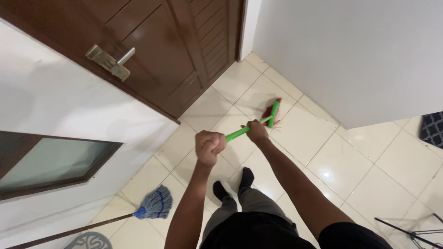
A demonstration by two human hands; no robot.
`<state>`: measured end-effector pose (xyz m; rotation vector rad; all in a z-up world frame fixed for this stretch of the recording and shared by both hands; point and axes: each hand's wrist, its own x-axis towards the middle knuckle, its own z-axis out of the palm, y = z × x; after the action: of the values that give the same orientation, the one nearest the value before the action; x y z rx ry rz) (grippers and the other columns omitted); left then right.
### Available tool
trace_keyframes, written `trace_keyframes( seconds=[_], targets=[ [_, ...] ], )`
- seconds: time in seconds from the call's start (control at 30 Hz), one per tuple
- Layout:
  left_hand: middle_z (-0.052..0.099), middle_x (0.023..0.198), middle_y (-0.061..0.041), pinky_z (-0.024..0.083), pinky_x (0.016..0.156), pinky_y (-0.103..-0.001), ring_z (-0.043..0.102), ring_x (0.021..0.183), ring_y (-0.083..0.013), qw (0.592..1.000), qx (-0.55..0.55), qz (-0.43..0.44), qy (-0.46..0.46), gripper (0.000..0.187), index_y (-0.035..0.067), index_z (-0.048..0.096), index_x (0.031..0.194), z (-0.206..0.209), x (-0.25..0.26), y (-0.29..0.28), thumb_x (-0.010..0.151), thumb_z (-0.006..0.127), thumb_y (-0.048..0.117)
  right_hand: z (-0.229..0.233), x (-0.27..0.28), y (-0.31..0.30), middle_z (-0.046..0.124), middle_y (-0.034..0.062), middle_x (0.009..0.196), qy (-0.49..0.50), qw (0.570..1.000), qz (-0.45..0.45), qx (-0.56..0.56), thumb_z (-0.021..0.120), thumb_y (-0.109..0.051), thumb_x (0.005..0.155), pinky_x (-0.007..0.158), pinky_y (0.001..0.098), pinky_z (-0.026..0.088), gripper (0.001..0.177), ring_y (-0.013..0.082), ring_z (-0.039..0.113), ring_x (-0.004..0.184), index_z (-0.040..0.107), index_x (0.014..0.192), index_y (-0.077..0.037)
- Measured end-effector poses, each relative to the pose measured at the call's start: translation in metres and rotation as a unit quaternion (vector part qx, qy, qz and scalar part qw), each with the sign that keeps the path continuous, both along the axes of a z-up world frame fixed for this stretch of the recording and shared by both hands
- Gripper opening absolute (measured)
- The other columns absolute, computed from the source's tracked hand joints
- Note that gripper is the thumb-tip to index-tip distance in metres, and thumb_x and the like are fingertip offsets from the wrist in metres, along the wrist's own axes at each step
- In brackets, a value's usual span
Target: The person holds a broom and sweeps the tiled floor near a doorway and a wall, gathering debris into a pile.
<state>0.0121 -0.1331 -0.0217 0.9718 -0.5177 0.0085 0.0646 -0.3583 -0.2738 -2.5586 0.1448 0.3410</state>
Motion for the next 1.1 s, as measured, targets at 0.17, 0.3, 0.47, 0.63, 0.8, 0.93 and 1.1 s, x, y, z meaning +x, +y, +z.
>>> trace_keyframes(
  seconds=[0.17, 0.3, 0.47, 0.63, 0.8, 0.93, 1.1],
  targets=[
    [0.040, 0.053, -0.007, 0.033, 0.052, -0.035, 0.036, 0.050, -0.0186, 0.997, 0.042, -0.005, 0.058, 0.039, 0.007, 0.036, 0.056, -0.028, -0.002, -0.043, 0.093, 0.045, 0.010, -0.005, -0.003, -0.072, 0.066, 0.0219, 0.109, 0.018, 0.999, -0.021, -0.044, 0.066, -0.029, 0.096, 0.089, 0.0515, 0.057, 0.025, 0.0414, 0.068, 0.100, 0.072, 0.101, -0.005],
    [0.035, 0.052, -0.006, 0.034, 0.052, -0.035, 0.034, 0.048, -0.0166, 0.994, 0.021, 0.087, 0.057, 0.041, 0.008, 0.034, 0.054, -0.028, 0.012, -0.023, 0.095, 0.043, 0.011, -0.004, 0.021, -0.073, 0.064, 0.0202, 0.116, 0.067, 0.992, 0.027, -0.102, 0.064, -0.019, 0.098, 0.090, 0.0495, 0.059, 0.019, 0.0403, 0.069, 0.103, 0.068, 0.110, -0.006],
    [0.034, 0.056, -0.004, 0.027, 0.057, -0.038, 0.034, 0.053, -0.0192, 0.993, -0.073, 0.055, -0.077, 0.054, 0.007, 0.035, 0.061, 0.058, 0.018, 0.023, 0.099, 0.057, 0.038, 0.033, 0.068, 0.008, 0.064, 0.0207, 0.117, -0.008, 0.998, 0.048, -0.025, 0.065, -0.014, 0.094, 0.093, 0.0512, 0.056, 0.015, 0.0414, 0.067, 0.106, 0.070, 0.106, -0.006],
    [0.033, 0.056, -0.001, 0.020, 0.053, -0.033, 0.030, 0.051, -0.0155, 0.991, 0.029, 0.059, -0.114, 0.063, 0.008, 0.033, 0.061, 0.135, 0.020, 0.060, 0.099, 0.063, 0.048, 0.080, 0.107, 0.111, 0.069, 0.0203, 0.115, -0.067, 0.990, 0.065, 0.101, 0.065, -0.015, 0.096, 0.096, 0.0499, 0.054, 0.015, 0.0411, 0.068, 0.104, 0.072, 0.104, -0.005],
    [0.034, 0.052, -0.002, 0.021, 0.050, -0.033, 0.031, 0.048, -0.0155, 0.988, 0.106, 0.073, -0.084, 0.064, 0.006, 0.033, 0.057, 0.118, 0.042, 0.088, 0.103, 0.060, 0.041, 0.053, 0.107, 0.160, 0.071, 0.0195, 0.113, -0.059, 0.986, 0.034, 0.152, 0.066, -0.015, 0.093, 0.093, 0.0488, 0.055, 0.015, 0.0394, 0.068, 0.106, 0.075, 0.103, -0.007],
    [0.031, 0.048, -0.002, 0.021, 0.046, -0.034, 0.028, 0.043, -0.0151, 0.999, 0.008, 0.047, -0.016, 0.059, 0.009, 0.028, 0.055, 0.063, 0.063, 0.104, 0.106, 0.053, 0.029, 0.000, 0.080, 0.140, 0.074, 0.0171, 0.105, -0.004, 0.997, 0.072, -0.002, 0.069, -0.015, 0.090, 0.094, 0.0483, 0.057, 0.012, 0.0363, 0.070, 0.104, 0.076, 0.098, -0.009],
    [0.028, 0.048, 0.000, 0.022, 0.046, -0.034, 0.026, 0.042, -0.0154, 0.994, -0.056, 0.017, 0.091, 0.052, 0.011, 0.030, 0.055, -0.010, 0.053, 0.090, 0.105, 0.043, 0.021, -0.022, 0.042, 0.071, 0.074, 0.0174, 0.099, -0.001, 0.996, 0.042, -0.078, 0.065, -0.013, 0.093, 0.087, 0.0483, 0.059, 0.012, 0.0358, 0.073, 0.097, 0.075, 0.098, -0.009]
  ],
)
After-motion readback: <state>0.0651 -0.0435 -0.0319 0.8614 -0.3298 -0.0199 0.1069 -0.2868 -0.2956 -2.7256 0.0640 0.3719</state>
